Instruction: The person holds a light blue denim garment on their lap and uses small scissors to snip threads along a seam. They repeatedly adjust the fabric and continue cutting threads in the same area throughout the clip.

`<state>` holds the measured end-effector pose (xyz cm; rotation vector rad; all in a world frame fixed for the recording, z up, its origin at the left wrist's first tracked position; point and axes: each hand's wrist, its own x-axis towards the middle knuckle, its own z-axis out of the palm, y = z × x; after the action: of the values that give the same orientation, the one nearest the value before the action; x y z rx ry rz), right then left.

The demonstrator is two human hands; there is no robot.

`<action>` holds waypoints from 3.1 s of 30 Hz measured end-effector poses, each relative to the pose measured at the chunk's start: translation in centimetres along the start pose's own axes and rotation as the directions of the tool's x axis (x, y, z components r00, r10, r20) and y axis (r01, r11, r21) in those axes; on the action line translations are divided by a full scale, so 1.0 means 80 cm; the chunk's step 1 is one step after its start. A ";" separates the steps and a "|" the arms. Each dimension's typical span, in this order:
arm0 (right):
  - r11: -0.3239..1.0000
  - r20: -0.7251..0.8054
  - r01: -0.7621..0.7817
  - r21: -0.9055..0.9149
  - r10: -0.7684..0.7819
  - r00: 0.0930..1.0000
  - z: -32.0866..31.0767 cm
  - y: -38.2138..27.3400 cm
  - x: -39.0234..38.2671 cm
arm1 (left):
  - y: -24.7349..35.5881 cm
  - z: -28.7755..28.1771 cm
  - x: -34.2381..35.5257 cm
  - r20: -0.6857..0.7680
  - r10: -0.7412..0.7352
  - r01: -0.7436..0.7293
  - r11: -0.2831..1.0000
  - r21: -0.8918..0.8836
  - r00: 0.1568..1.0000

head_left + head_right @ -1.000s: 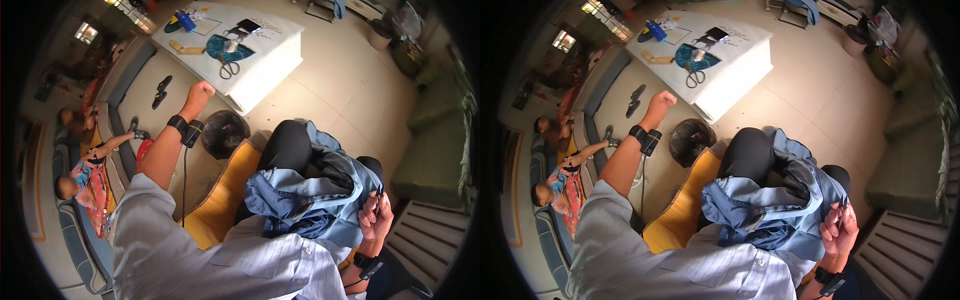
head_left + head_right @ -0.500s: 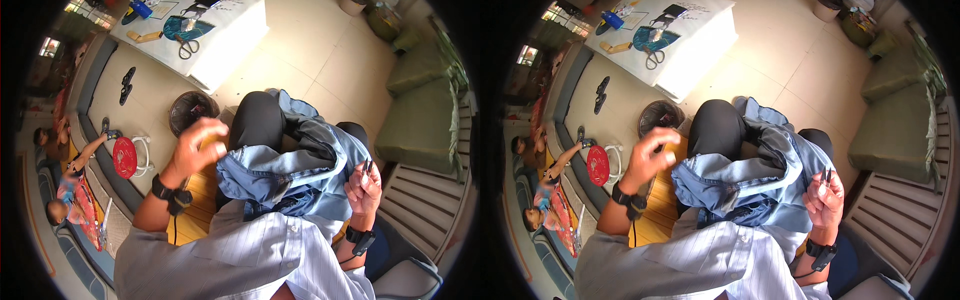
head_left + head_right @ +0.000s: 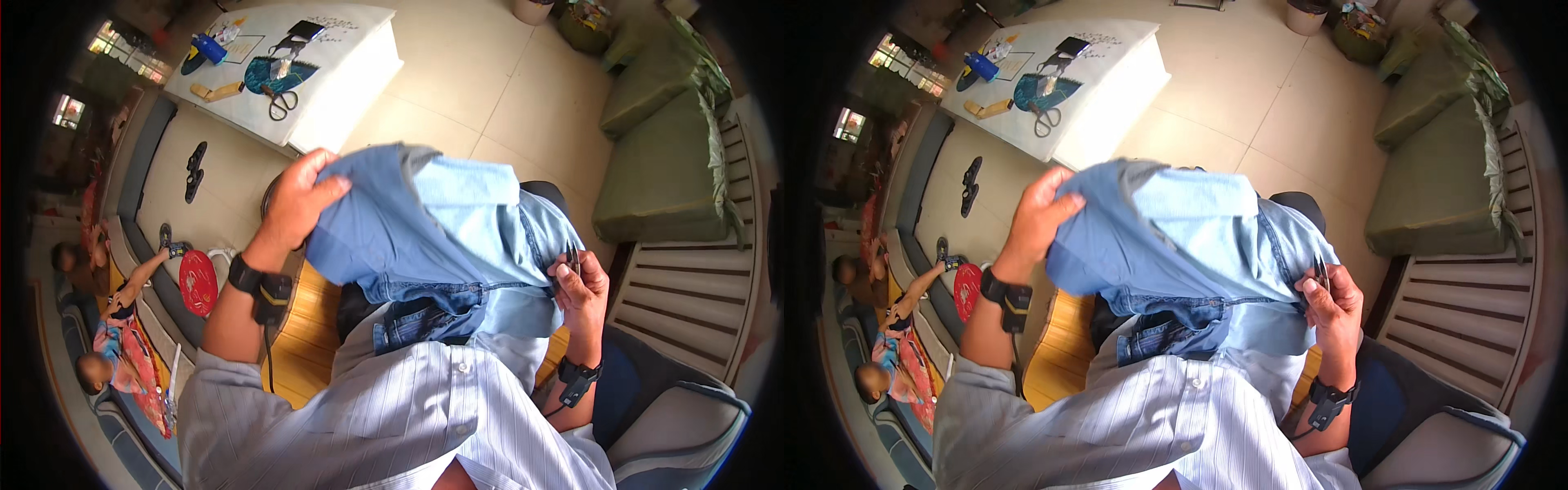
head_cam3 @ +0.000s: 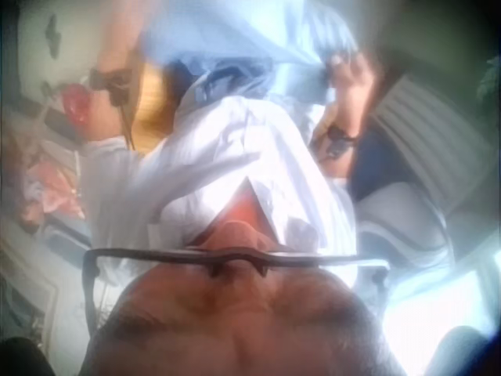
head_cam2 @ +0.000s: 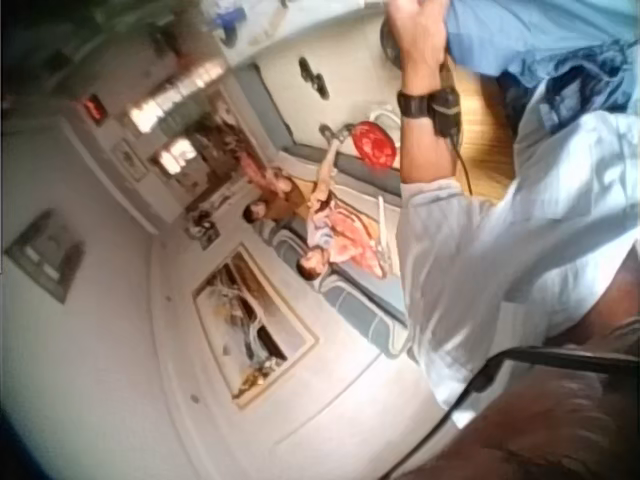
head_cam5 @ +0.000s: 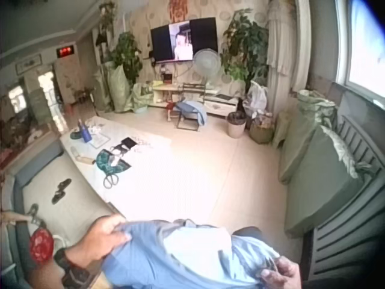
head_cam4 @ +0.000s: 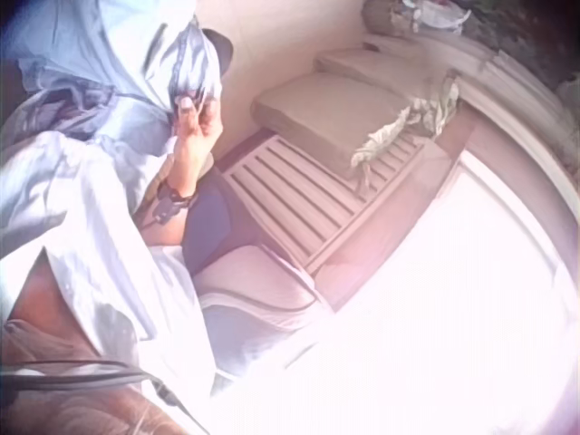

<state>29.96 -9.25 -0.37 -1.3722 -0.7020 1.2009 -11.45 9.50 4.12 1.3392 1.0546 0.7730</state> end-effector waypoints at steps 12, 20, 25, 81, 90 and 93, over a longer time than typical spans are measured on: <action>0.984 -0.102 0.150 -0.100 -0.160 0.982 0.004 0.021 0.016 | -0.031 0.010 0.074 -0.253 0.392 -0.264 0.869 0.419 0.885; 0.982 -0.120 0.180 -0.059 -0.186 0.975 0.007 0.014 0.020 | -0.106 0.070 -0.095 -0.182 -0.049 0.101 0.950 0.294 0.982; 0.965 -0.157 0.256 -0.060 -0.263 0.952 0.006 0.006 0.029 | -0.126 0.073 -0.103 -0.341 -0.196 0.171 0.980 -0.100 0.920; 0.996 0.454 -0.004 -0.084 0.042 0.890 0.203 -0.015 -0.006 | -0.040 0.142 -0.113 -0.059 -0.128 0.078 0.848 -0.524 0.990; 0.977 0.500 -0.182 0.112 0.103 0.860 0.198 -0.014 0.005 | -0.031 0.145 -0.109 -0.115 -0.129 0.056 0.870 -0.490 0.985; 0.988 0.623 -0.149 0.032 0.097 0.776 0.187 -0.025 -0.006 | -0.035 0.145 -0.107 -0.130 -0.154 0.062 0.844 -0.532 0.980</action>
<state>16.39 -4.09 3.87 -0.9484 -1.0175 1.8022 -4.29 -3.10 1.79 0.7456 0.9457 1.0157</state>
